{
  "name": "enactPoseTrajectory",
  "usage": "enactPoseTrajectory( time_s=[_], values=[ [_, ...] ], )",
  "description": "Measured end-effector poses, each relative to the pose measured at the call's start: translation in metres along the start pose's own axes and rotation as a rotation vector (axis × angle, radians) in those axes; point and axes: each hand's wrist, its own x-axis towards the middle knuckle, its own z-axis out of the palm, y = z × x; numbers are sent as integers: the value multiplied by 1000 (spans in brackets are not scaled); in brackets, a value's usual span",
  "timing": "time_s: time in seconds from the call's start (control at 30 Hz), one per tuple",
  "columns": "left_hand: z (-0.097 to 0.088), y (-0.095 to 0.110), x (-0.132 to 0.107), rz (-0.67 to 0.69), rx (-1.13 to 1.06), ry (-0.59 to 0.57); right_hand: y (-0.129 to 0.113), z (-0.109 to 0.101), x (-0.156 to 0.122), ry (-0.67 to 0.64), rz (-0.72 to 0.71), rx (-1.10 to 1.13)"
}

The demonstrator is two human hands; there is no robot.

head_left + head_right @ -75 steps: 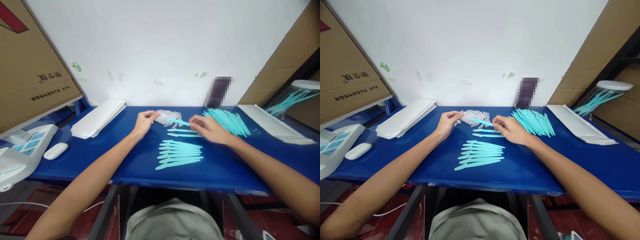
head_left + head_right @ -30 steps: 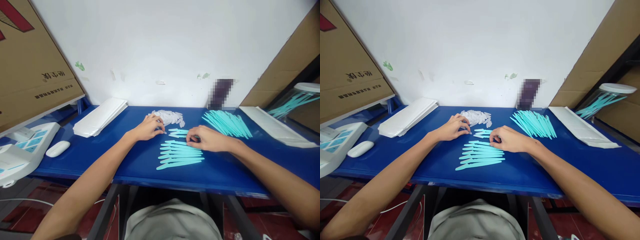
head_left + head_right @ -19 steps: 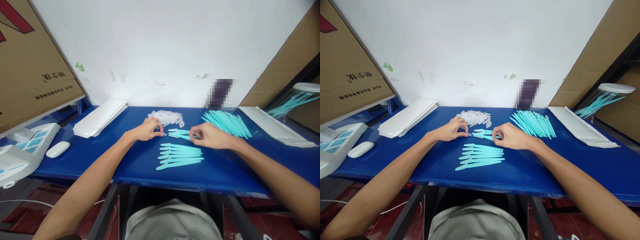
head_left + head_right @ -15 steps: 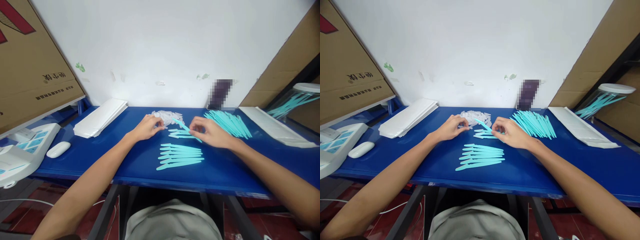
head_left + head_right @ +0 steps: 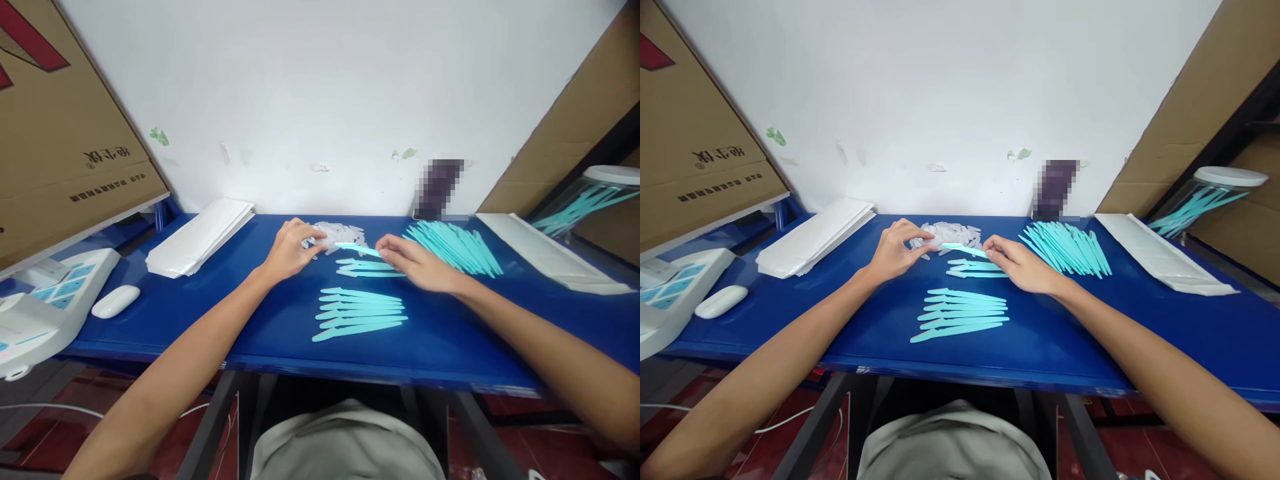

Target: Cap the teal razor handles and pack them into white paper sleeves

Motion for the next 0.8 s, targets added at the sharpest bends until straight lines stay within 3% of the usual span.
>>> enactPoseTrajectory(
  time_s=[0.33,0.53,0.67,0.8],
  values=[
    [7,2,-4,77,-30,-28,-1,2,0,12,15,-19],
    [13,11,-5,167,-3,-185,-9,10,-1,-5,-26,-105],
    [-3,1,-2,235,185,-335,-5,3,0,14,-17,-185],
    [-22,-17,0,179,414,-458,2,-5,1,-21,-35,-292]
  ],
)
